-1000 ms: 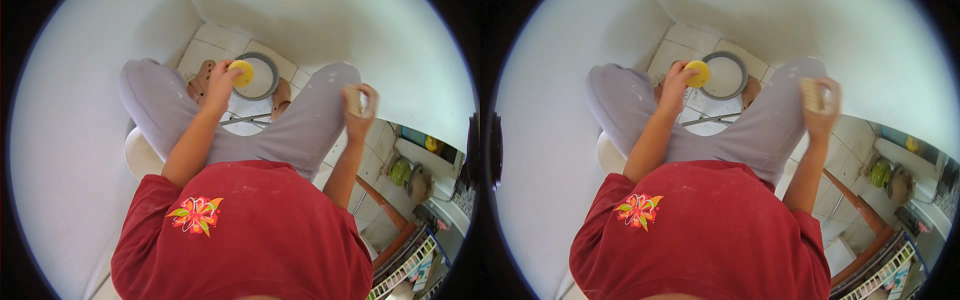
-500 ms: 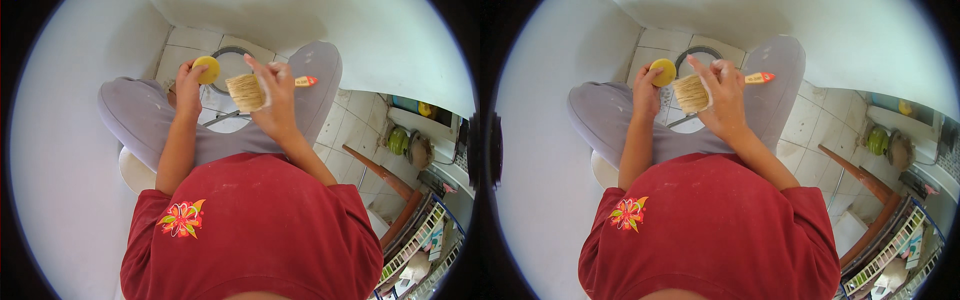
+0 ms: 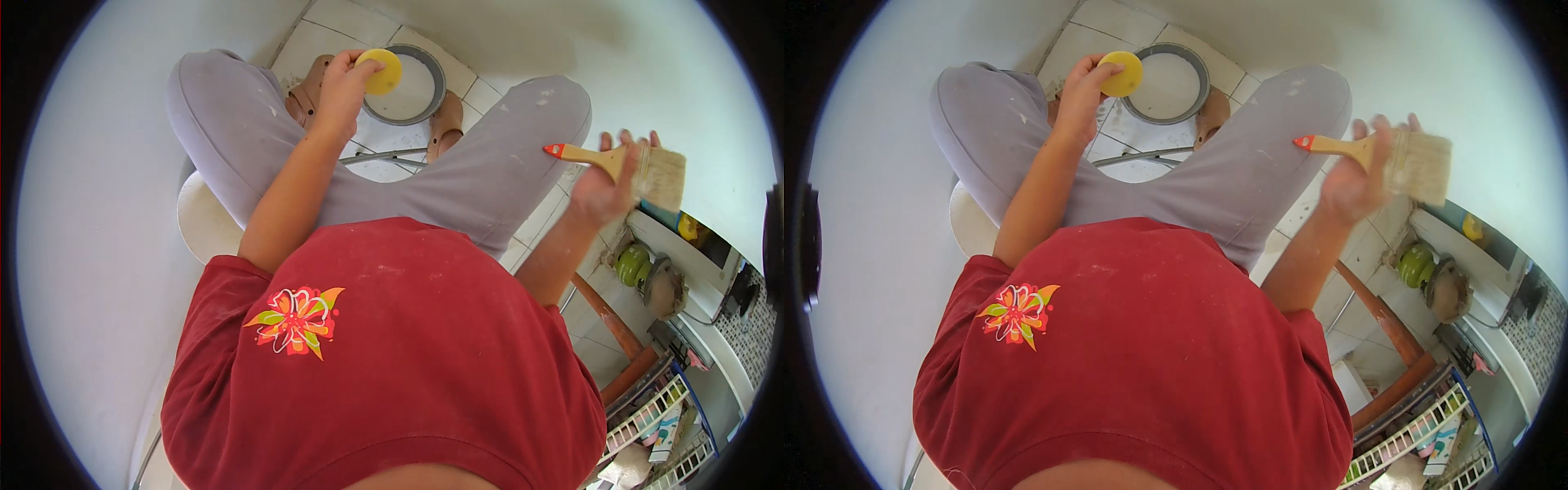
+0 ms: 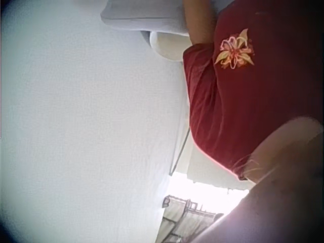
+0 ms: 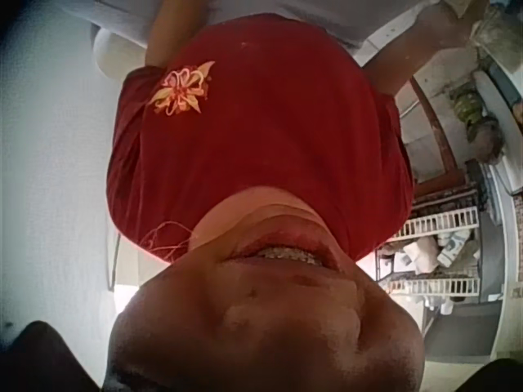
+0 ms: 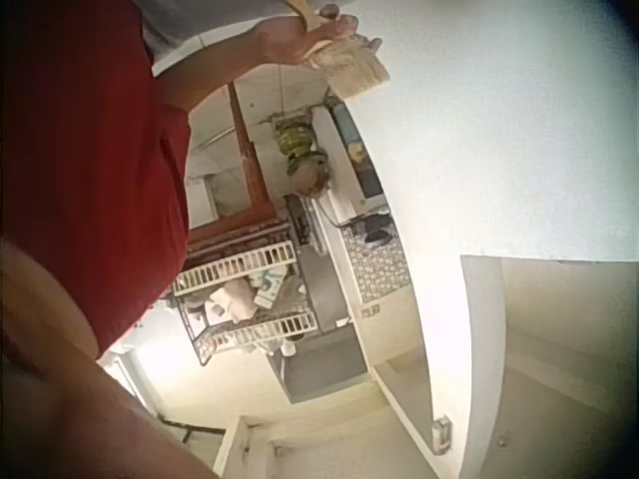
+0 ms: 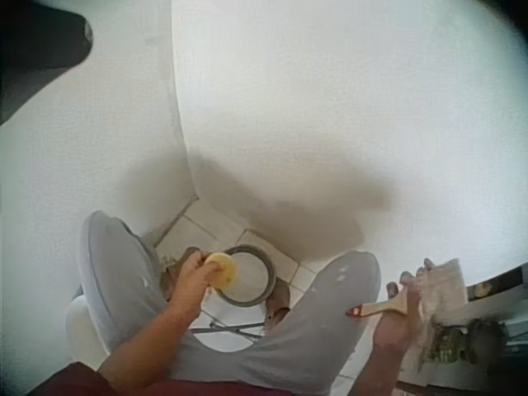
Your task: The person paints the corner of a wall using a paint brush and a sponge.
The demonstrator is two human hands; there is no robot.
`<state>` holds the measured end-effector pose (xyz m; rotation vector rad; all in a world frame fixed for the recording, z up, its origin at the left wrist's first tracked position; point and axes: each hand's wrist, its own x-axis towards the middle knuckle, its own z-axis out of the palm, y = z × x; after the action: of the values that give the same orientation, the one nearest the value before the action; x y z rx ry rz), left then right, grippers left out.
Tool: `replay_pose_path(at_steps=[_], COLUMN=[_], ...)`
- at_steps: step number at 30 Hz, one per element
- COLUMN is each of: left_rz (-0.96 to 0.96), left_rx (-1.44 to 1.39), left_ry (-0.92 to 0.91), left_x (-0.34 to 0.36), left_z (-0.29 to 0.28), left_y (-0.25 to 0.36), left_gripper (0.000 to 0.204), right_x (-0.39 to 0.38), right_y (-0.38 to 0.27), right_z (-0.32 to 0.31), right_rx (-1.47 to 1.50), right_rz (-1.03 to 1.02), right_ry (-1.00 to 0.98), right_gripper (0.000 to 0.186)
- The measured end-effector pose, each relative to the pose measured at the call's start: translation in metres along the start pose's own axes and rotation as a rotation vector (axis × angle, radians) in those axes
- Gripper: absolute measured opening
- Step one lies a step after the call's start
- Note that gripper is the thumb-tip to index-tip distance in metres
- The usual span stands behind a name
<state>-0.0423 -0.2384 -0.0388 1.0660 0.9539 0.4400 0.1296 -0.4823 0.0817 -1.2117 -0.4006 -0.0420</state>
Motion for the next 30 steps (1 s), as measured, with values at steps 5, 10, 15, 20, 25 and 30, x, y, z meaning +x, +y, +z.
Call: replay_pose_path(at_steps=[5, 10, 15, 20, 25, 30], left_rz=[-0.028, -0.02, -0.017, -0.012, -0.023, -0.055], left_rx=[0.014, 0.021, 0.03, 0.038, 0.045, -0.048], left_ry=[0.004, 0.007, -0.011, -0.01, -0.013, -0.058], left_x=[-0.003, -0.004, -0.007, -0.005, -0.002, -0.015], left_z=[0.007, 0.009, 0.012, 0.009, 0.009, 0.014], left_y=[0.002, 0.002, 0.003, 0.001, -0.005, 0.011], left_gripper=[0.035, 0.035, 0.035, 0.037, 0.039, 0.039], right_x=[-0.031, -0.027, -0.018, -0.028, -0.043, -0.049], right_y=[0.047, 0.039, 0.012, 0.015, 0.008, 0.02], right_z=[-0.022, -0.008, 0.002, 0.007, 0.03, 0.043], right_rx=[-0.213, -0.223, 0.013, -0.282, -0.418, -0.33], right_rz=[0.124, 0.163, 0.478, 0.636, 0.594, 0.493], right_ry=[-0.088, -0.055, -0.047, -0.02, -0.237, -0.432], right_gripper=[0.029, 0.016, 0.016, 0.037, 0.076, 0.096])
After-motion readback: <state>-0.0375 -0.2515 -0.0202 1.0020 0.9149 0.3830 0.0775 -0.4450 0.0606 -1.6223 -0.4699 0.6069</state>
